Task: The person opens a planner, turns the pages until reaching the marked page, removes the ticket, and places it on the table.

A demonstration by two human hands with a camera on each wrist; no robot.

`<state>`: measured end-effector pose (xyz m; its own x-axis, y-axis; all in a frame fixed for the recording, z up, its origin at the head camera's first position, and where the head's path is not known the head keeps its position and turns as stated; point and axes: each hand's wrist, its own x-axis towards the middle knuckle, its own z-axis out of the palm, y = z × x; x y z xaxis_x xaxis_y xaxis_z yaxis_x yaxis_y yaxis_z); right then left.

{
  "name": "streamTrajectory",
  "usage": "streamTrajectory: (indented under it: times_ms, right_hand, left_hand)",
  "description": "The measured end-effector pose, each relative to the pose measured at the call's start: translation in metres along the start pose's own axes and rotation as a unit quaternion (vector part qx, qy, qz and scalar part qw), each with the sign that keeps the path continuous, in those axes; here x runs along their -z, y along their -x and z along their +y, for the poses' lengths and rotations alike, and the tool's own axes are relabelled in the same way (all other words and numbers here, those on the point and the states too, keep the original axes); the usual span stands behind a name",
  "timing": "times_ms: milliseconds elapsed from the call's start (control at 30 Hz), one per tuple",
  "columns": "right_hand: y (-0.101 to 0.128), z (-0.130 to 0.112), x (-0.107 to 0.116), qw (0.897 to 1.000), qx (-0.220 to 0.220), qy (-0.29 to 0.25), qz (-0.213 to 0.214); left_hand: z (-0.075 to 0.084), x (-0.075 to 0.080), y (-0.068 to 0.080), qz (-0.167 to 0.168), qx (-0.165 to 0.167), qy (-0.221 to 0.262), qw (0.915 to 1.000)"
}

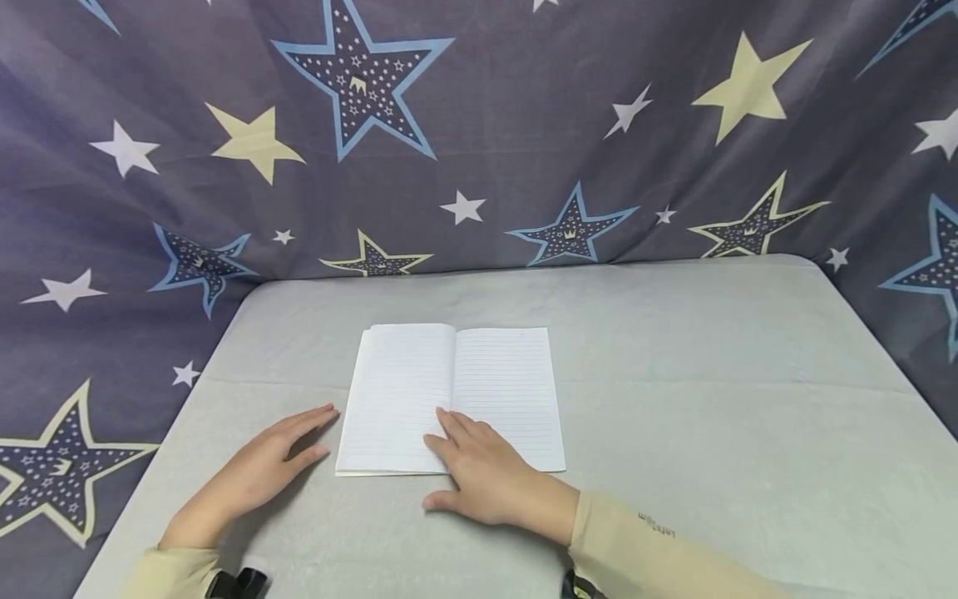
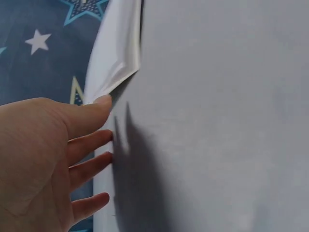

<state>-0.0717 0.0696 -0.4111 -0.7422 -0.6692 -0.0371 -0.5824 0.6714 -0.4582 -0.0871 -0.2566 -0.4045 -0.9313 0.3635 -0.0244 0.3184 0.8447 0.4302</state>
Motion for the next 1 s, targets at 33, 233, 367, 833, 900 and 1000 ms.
streamTrajectory:
  times_ms: [33, 233, 367, 833, 900, 1000]
  right_hand:
    - [0.001, 0.000, 0.000, 1.000, 0.003, 0.007, -0.009]
    - [0.001, 0.000, -0.003, 0.999, 0.010, 0.028, -0.023]
    - [0.000, 0.002, -0.002, 0.999, 0.011, 0.028, -0.025]
    - [0.018, 0.023, 0.022, 0.997, 0.023, -0.052, 0.045]
    - [0.024, 0.033, 0.027, 0.996, 0.033, -0.044, 0.073]
    - [0.033, 0.049, 0.033, 0.994, 0.033, -0.033, 0.100]
  left_hand:
    - [0.000, 0.002, 0.000, 0.003, 0.004, 0.002, 1.0000]
    - [0.008, 0.002, -0.007, 0.012, -0.004, 0.000, 0.9999]
    - [0.017, -0.006, -0.013, -0.002, -0.035, -0.002, 0.9994]
    - [0.023, -0.024, -0.018, -0.024, -0.056, -0.023, 0.9979]
    - [0.023, -0.023, -0.018, -0.025, -0.057, -0.022, 0.9978]
    - [0.023, -0.023, -0.018, -0.027, -0.056, -0.024, 0.9978]
